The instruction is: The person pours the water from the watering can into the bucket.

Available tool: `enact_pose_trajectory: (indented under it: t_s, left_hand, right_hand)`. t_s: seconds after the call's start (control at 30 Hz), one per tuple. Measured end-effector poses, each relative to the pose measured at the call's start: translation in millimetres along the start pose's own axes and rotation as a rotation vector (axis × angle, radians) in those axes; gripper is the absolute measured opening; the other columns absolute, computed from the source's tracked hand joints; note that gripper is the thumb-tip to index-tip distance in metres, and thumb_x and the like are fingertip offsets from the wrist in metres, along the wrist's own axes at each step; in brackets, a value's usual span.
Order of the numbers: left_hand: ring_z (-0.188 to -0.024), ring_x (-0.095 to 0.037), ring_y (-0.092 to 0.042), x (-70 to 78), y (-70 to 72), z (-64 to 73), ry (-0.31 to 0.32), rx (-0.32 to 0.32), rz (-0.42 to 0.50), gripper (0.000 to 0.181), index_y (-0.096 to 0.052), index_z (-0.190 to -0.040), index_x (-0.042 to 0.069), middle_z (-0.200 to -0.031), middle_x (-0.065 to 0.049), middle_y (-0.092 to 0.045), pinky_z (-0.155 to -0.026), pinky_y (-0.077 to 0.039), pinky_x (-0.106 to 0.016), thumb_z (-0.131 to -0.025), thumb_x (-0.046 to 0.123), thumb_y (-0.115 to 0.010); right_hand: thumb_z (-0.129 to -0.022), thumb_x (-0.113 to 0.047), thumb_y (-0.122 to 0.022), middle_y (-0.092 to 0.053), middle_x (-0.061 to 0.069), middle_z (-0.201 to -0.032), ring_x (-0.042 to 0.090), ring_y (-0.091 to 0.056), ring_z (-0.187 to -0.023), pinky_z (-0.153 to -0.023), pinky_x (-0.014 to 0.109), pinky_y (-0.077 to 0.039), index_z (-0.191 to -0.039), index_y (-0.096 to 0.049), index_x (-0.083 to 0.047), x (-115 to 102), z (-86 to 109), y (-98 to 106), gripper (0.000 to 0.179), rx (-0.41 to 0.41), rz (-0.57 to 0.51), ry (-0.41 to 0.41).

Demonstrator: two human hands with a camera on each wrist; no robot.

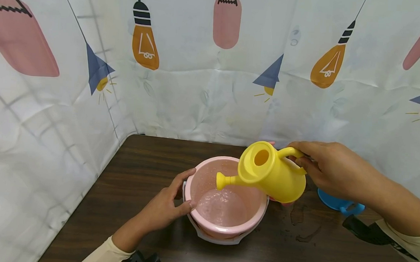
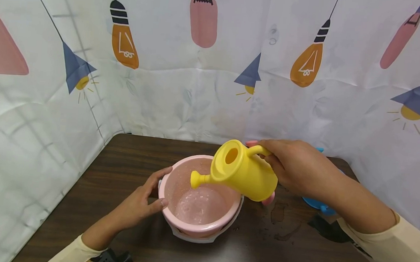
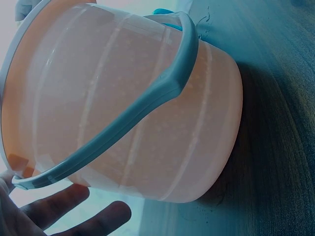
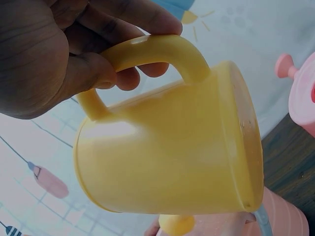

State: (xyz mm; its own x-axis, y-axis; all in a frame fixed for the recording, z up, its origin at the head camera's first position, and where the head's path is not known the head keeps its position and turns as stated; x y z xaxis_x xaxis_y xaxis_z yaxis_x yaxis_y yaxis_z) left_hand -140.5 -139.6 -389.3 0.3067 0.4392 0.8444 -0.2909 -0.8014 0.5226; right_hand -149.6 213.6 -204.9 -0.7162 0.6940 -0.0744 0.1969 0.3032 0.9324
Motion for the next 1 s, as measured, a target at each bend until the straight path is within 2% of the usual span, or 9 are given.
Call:
enact_pose_trajectory:
  t_s: [0.53, 1.0]
  left_hand:
    - [-0.118, -0.025, -0.063, 0.0, -0.1, 0.3, -0.007, 0.006, -0.009, 0.077, -0.023, -0.159, 0.042, -0.129, -0.007, -0.066, -0.096, -0.046, -0.061, -0.095, 0.033, -0.067]
    - [-0.116, -0.024, -0.064, 0.8, -0.1, 0.3, -0.007, 0.008, -0.008, 0.077, -0.024, -0.158, 0.043, -0.128, -0.007, -0.066, -0.096, -0.046, -0.061, -0.095, 0.033, -0.067]
  right_hand:
    - [-0.091, 0.001, -0.074, -0.069, -0.006, -0.099, 0.006, -0.053, -0.073, -0.06, 0.026, -0.048, -0.121, -0.069, -0.016, 0.1, 0.4, -0.4, 0.035, -0.004, -0.01, -0.009]
    - [-0.09, 0.003, -0.074, -0.07, -0.005, -0.102, 0.005, -0.053, -0.073, -0.06, 0.026, -0.048, -0.122, -0.068, -0.014, 0.1, 1.0, -0.7, 0.036, 0.013, -0.009, 0.019]
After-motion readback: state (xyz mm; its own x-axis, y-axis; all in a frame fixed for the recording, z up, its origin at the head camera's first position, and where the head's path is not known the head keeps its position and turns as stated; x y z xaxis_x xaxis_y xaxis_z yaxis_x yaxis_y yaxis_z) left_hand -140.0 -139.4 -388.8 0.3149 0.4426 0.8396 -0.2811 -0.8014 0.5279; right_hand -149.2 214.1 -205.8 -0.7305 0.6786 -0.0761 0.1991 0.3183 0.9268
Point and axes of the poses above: each hand's wrist, its own z-axis away from the middle knuckle, its own y-axis out of the back of the hand, x = y × z, the point moved 4 cm from there along -z, towards the middle knuckle
